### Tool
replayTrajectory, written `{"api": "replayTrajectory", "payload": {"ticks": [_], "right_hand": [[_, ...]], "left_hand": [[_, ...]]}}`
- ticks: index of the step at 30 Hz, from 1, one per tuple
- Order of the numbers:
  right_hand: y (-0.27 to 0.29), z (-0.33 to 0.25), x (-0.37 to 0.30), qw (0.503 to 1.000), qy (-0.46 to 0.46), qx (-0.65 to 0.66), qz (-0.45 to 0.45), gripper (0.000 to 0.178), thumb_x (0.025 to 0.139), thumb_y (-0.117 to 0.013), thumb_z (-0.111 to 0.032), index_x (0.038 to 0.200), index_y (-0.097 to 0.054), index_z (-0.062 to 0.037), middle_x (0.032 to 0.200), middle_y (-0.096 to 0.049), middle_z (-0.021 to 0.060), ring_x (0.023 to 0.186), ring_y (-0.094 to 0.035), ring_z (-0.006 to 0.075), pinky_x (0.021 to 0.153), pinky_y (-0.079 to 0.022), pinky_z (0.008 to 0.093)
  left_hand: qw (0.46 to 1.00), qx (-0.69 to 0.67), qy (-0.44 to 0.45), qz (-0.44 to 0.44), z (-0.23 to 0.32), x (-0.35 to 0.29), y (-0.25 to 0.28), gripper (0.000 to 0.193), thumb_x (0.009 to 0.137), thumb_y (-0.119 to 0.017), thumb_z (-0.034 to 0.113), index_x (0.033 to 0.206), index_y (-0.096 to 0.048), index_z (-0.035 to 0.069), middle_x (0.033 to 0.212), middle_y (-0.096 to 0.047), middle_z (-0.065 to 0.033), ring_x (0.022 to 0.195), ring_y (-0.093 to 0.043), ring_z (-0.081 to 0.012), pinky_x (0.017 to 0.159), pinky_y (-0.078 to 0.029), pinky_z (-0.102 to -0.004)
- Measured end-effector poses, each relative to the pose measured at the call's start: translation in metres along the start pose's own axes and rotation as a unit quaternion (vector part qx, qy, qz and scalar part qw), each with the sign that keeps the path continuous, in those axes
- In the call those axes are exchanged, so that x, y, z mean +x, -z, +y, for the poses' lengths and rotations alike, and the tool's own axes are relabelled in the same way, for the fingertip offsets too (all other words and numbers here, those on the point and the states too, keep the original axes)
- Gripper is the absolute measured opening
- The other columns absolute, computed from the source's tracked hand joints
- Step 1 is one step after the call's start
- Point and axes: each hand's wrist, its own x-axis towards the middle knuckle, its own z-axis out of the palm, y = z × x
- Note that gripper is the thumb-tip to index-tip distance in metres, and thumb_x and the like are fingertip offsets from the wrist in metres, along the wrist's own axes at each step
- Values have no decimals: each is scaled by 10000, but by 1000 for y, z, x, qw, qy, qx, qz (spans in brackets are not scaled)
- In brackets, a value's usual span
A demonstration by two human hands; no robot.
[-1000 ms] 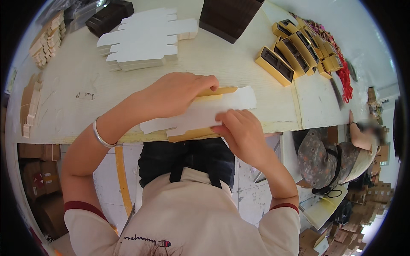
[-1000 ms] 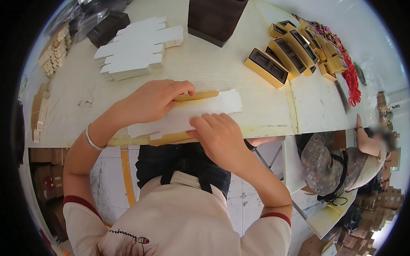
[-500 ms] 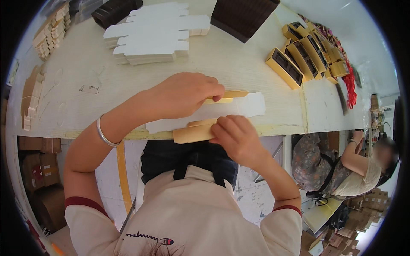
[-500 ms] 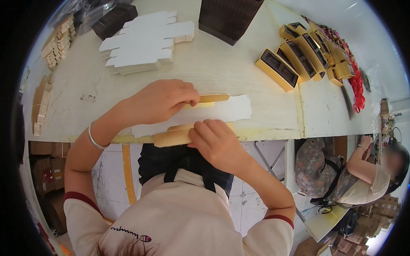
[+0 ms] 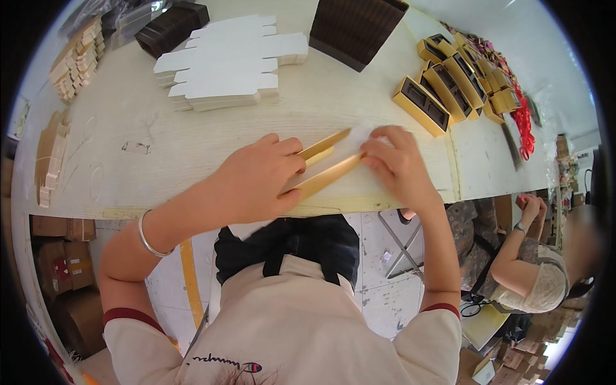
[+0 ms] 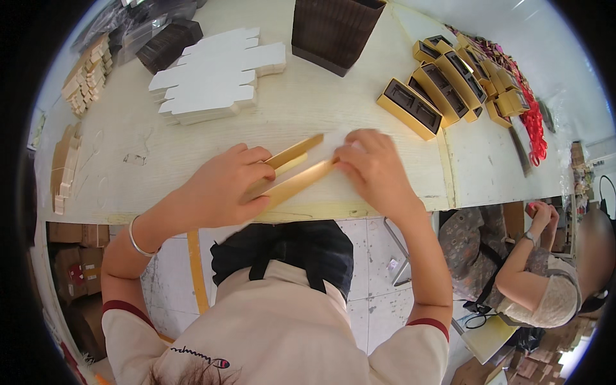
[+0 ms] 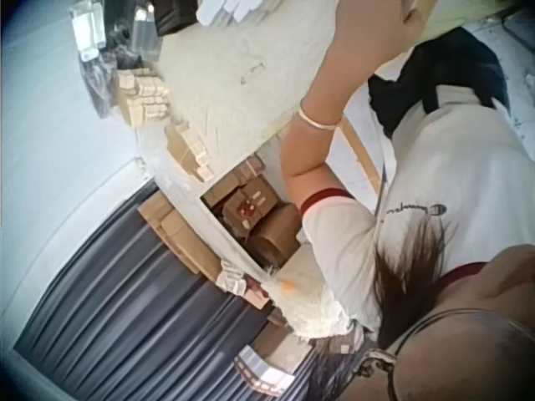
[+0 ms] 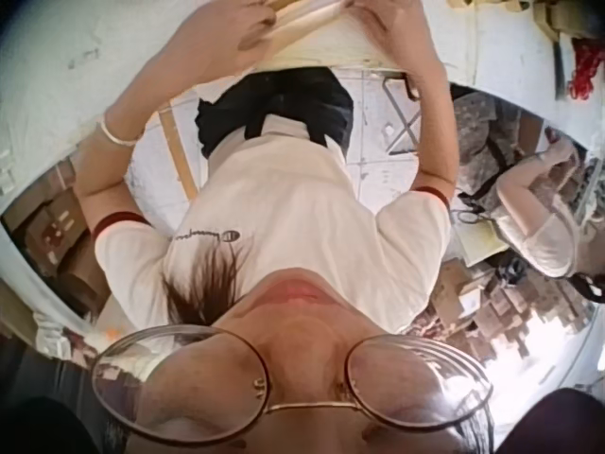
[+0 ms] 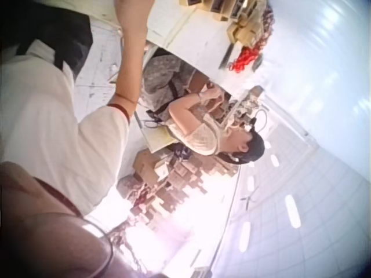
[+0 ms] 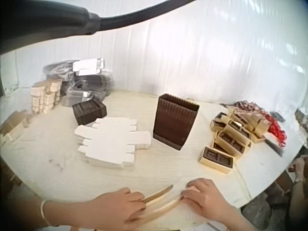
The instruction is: The person folds flat cardboard pieces into small rectangular boxes and places a dark rectangular insert into each one. The finished boxes are stacked on the table.
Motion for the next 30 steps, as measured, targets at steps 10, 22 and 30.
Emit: {"api": "replayTrajectory", "payload": {"ticks": [10,22,30], "right_hand": [[-23,-49,-18,987,28,155,6,331,709,-773,-179,970,-612,-54,1199,-486,147,849,-563,319,769,-485,398],[-17,-62,-20,989,18,142,-18,303,681,-797,-228,902,-634,-98,1028,-519,86,805,-550,240,699,-423,329],[-31,-65,-22,954,-37,297,5,190,673,-732,-16,782,-581,-57,907,-552,74,776,-513,244,694,-414,331]], "left_hand": [[985,-149,86,1,24,-3,-5,346,770,-718,174,1013,-604,-45,1343,-415,-142,930,-573,-264,733,-496,-342],[982,-93,-165,22,-14,-12,-15,304,688,-774,64,958,-640,26,1122,-569,-78,873,-578,-250,732,-511,-329],[985,-124,-114,46,-4,-10,-23,260,685,-789,86,885,-632,30,894,-562,-69,736,-562,-244,624,-470,-335]]}}
